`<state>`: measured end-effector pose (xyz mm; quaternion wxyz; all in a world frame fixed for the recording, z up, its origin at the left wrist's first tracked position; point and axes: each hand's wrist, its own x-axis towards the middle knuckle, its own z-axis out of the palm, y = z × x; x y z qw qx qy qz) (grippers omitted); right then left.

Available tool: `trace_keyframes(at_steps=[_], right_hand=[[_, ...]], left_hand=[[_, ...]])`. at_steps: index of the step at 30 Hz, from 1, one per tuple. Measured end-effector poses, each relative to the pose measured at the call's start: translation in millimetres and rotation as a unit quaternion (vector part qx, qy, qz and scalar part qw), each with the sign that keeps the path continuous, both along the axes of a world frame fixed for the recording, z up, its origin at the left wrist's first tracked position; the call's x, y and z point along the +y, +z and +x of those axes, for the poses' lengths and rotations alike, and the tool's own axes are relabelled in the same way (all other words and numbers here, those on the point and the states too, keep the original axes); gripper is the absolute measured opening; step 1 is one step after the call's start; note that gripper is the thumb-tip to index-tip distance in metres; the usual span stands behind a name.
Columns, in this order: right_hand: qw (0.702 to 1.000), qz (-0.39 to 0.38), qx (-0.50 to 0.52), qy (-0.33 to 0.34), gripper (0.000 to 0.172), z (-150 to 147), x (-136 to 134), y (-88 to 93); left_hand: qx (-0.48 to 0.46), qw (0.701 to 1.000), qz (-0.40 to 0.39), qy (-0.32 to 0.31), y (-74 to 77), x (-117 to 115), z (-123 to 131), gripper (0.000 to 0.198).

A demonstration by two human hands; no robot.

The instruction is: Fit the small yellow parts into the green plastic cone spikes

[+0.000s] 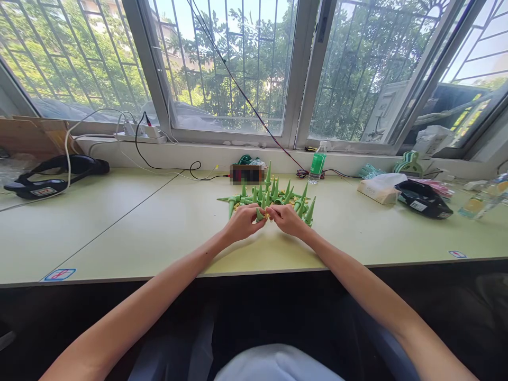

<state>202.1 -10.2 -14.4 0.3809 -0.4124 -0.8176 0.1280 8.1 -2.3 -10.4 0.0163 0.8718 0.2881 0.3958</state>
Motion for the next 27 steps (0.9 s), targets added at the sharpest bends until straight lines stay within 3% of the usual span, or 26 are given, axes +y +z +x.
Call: trace_keyframes(at_steps=[5,16,27], right_hand=[[1.000,-0.012,0.003,0.005,0.050,-0.8,-0.4,0.5],[1.000,-0.020,0.011,0.008,0.035,-1.4,-1.4,0.3],[0.999,-0.027,-0.008,0.020,0.048,-1.9,-1.4,0.7]], left_hand=[[0.006,1.000,0.008,-0.009,-1.1,2.0,-0.5,0.010],[0.006,1.000,0.005,0.001,-0.7,2.8,-0.5,0.008],[0.012,0.999,0.016,-0.035,0.2,-0.8,-0.6,0.010]])
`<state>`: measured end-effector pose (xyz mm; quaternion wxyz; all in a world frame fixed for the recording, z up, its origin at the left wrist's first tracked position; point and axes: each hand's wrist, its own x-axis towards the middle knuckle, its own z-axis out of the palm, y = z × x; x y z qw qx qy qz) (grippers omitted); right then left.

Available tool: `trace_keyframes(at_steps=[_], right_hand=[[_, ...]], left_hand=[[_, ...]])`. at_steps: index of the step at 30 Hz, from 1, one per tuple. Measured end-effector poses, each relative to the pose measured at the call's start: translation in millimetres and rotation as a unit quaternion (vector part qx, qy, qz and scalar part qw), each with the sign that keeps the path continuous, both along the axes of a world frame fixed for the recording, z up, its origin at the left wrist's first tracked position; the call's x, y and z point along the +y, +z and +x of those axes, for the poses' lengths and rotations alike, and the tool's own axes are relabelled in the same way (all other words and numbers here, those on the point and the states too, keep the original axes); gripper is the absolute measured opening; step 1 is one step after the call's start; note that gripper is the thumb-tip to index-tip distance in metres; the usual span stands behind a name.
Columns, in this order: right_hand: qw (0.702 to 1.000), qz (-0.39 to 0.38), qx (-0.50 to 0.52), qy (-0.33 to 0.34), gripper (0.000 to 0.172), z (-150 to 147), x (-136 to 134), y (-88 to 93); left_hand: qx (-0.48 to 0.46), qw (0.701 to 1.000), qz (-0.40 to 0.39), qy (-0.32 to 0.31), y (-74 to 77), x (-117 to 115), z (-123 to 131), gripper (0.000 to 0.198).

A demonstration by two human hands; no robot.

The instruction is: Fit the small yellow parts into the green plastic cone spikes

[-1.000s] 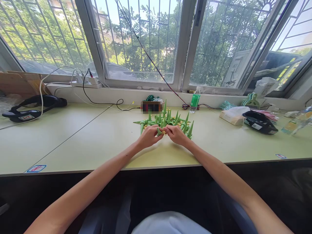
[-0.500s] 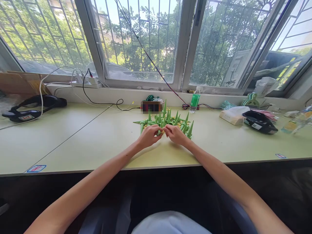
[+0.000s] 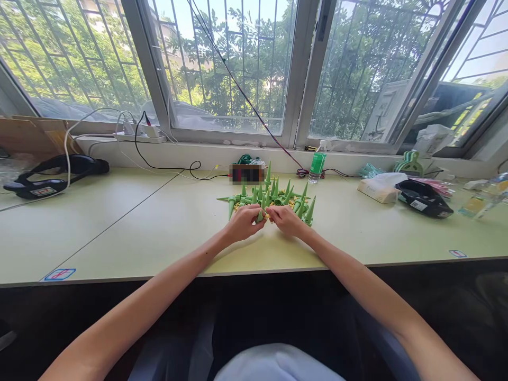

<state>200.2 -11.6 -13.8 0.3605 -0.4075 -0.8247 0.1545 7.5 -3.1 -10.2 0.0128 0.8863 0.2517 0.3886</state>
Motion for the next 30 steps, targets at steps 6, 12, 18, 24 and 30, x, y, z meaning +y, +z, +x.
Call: trace_keyframes(at_steps=[6,12,18,24,30], right_hand=[[1.000,0.007,0.011,-0.006,0.049,-0.2,-0.1,0.3],[1.000,0.026,0.012,-0.009,0.044,1.3,0.6,-1.7],[0.999,0.033,0.012,-0.004,0.044,1.6,-0.1,-1.9],[0.999,0.035,0.009,-0.003,0.048,0.8,-1.3,-0.7],[1.000,0.031,0.004,0.001,0.053,0.2,-3.0,1.2]], left_hand=[[-0.010,1.000,-0.004,0.006,-1.3,2.3,-0.4,0.008],[-0.025,0.999,-0.011,0.020,-0.2,3.0,-0.2,0.010],[-0.023,0.999,-0.001,0.025,-0.2,3.2,-0.3,0.013],[-0.018,1.000,0.008,0.024,-0.8,3.3,-0.4,0.011],[-0.015,1.000,0.007,0.012,-0.6,2.2,-0.4,0.009]])
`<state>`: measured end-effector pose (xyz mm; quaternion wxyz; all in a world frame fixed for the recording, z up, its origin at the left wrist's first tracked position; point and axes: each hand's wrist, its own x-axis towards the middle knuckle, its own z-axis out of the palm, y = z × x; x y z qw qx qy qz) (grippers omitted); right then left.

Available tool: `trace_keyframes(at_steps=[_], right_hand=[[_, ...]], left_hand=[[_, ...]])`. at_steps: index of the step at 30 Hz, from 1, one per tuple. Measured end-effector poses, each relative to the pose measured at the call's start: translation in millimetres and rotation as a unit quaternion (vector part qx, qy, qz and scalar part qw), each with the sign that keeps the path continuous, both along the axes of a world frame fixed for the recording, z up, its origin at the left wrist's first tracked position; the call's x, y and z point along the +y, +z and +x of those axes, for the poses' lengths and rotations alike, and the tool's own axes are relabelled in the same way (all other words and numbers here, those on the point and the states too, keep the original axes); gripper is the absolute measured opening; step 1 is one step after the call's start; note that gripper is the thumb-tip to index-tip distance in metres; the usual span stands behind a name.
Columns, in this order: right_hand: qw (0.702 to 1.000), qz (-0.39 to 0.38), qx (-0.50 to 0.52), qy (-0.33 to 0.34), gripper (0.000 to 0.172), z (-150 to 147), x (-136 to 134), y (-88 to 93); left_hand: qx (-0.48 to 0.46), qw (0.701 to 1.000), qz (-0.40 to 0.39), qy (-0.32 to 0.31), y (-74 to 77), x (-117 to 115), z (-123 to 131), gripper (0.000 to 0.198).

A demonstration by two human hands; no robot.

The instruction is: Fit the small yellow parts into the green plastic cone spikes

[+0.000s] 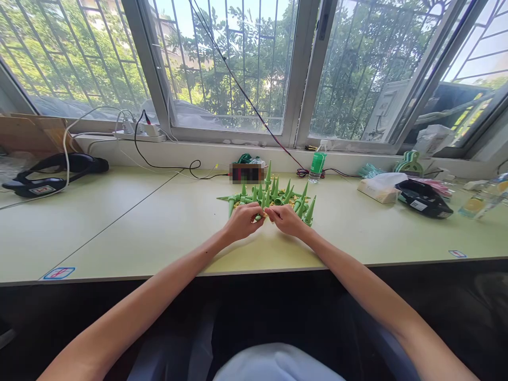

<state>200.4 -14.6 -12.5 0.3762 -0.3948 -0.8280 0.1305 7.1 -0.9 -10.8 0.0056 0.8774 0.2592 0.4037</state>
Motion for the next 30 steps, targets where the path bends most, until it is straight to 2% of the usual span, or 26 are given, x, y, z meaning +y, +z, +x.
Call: trace_keyframes(at_steps=[5,12,26,30], right_hand=[[1.000,-0.010,0.003,-0.003,0.051,-0.2,-0.3,-0.2],[1.000,0.000,-0.016,-0.003,0.037,0.1,0.4,-1.7],[0.999,-0.016,-0.032,0.007,0.046,0.0,3.3,-3.7],[1.000,-0.012,-0.019,-0.003,0.039,-0.4,3.0,-3.4]], left_hand=[[0.002,1.000,0.000,0.009,1.1,-0.3,0.2,0.010],[-0.003,1.000,0.002,0.029,1.4,0.4,0.8,0.015],[0.012,0.998,-0.054,0.013,0.5,-1.6,0.2,0.009],[0.006,0.997,-0.068,0.025,-0.1,1.0,0.3,0.010]])
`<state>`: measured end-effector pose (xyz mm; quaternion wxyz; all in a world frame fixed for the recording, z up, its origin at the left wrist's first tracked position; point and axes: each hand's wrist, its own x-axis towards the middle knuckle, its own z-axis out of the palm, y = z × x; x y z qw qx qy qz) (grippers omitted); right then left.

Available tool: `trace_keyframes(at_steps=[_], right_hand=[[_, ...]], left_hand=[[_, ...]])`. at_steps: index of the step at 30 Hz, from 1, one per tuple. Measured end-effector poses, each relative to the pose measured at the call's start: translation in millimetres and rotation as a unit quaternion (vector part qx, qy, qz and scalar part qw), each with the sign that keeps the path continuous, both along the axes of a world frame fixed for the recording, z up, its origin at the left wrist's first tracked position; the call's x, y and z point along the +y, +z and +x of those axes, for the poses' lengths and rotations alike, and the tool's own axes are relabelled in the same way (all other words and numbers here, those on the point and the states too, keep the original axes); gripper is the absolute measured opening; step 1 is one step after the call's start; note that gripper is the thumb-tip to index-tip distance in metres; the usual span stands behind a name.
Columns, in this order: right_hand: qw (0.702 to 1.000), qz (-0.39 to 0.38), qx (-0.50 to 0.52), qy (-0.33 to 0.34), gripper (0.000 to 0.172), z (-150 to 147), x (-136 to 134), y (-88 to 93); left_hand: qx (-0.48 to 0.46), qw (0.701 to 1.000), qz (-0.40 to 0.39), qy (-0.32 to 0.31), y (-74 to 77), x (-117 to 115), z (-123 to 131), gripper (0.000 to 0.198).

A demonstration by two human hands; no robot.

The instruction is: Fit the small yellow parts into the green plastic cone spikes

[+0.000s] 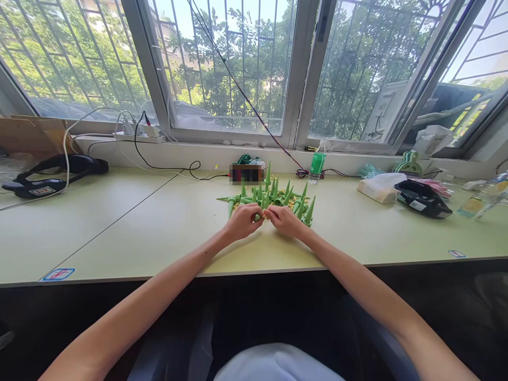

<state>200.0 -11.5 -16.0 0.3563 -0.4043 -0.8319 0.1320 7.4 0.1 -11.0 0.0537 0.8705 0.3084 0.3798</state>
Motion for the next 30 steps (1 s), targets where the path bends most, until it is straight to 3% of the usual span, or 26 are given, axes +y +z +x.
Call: trace_keyframes(at_steps=[5,16,30], right_hand=[[1.000,0.004,0.002,0.007,0.030,0.1,-0.4,-0.4],[1.000,-0.002,0.020,0.020,0.029,0.1,-2.6,2.5],[1.000,-0.013,0.026,0.012,0.030,0.6,0.1,0.0]], left_hand=[[0.007,1.000,-0.003,0.012,-1.0,1.4,0.2,0.006],[-0.017,0.999,0.019,0.019,1.1,0.2,1.2,0.008],[-0.037,0.999,-0.015,-0.006,-3.0,0.6,-1.3,0.009]])
